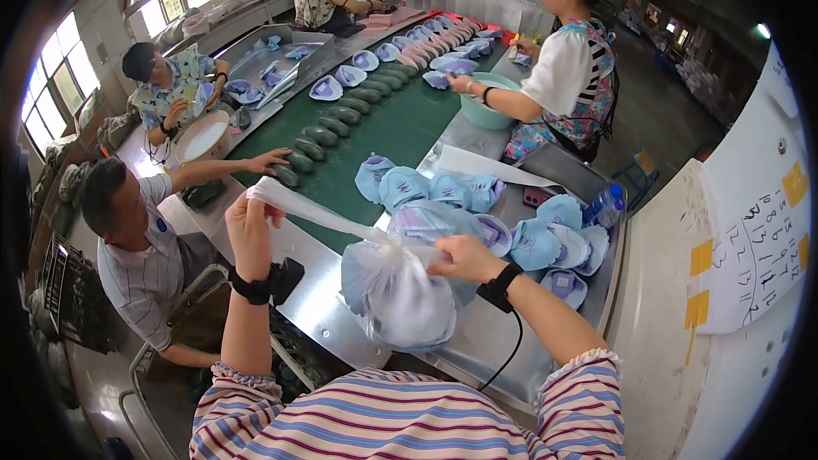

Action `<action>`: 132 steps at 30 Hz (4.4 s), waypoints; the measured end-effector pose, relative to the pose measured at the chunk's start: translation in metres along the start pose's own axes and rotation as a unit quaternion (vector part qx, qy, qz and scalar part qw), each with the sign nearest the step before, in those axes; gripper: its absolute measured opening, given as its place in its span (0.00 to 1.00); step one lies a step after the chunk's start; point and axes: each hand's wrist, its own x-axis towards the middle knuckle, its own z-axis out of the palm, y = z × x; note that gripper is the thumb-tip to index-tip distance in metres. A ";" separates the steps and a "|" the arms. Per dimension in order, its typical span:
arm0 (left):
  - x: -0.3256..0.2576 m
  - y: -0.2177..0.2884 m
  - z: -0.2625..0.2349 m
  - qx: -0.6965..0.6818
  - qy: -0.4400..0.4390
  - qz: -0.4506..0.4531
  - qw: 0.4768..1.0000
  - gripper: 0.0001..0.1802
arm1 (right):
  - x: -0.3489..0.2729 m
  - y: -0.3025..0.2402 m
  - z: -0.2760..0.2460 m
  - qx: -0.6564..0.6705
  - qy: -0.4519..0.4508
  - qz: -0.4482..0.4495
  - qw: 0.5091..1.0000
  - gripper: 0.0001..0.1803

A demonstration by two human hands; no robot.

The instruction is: The person is sorting and putting blue shoe components into a plastic bag.

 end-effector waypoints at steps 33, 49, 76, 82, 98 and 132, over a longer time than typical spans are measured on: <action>-0.044 -0.073 0.035 0.227 -0.271 0.131 0.926 0.14 | 0.044 -0.047 -0.018 0.033 -0.015 -0.006 0.999 0.16; -0.070 -0.112 -0.104 0.433 -0.542 -0.060 0.717 0.15 | -0.019 0.094 -0.147 -0.107 -0.040 0.213 0.970 0.06; -0.047 -0.128 0.000 0.394 -0.331 0.124 0.848 0.02 | 0.110 0.120 -0.007 -0.043 -0.045 0.217 0.974 0.22; -0.124 -0.095 -0.001 0.184 -0.474 0.157 0.846 0.06 | 0.108 0.005 -0.008 -0.200 0.184 -0.127 0.954 0.13; -0.134 -0.194 -0.076 0.364 -0.315 -0.223 0.848 0.15 | -0.006 0.153 0.077 0.148 -0.186 0.158 0.958 0.10; -0.040 -0.246 -0.055 0.271 -0.262 -0.105 0.920 0.09 | -0.018 0.077 -0.065 0.344 0.004 0.210 0.915 0.21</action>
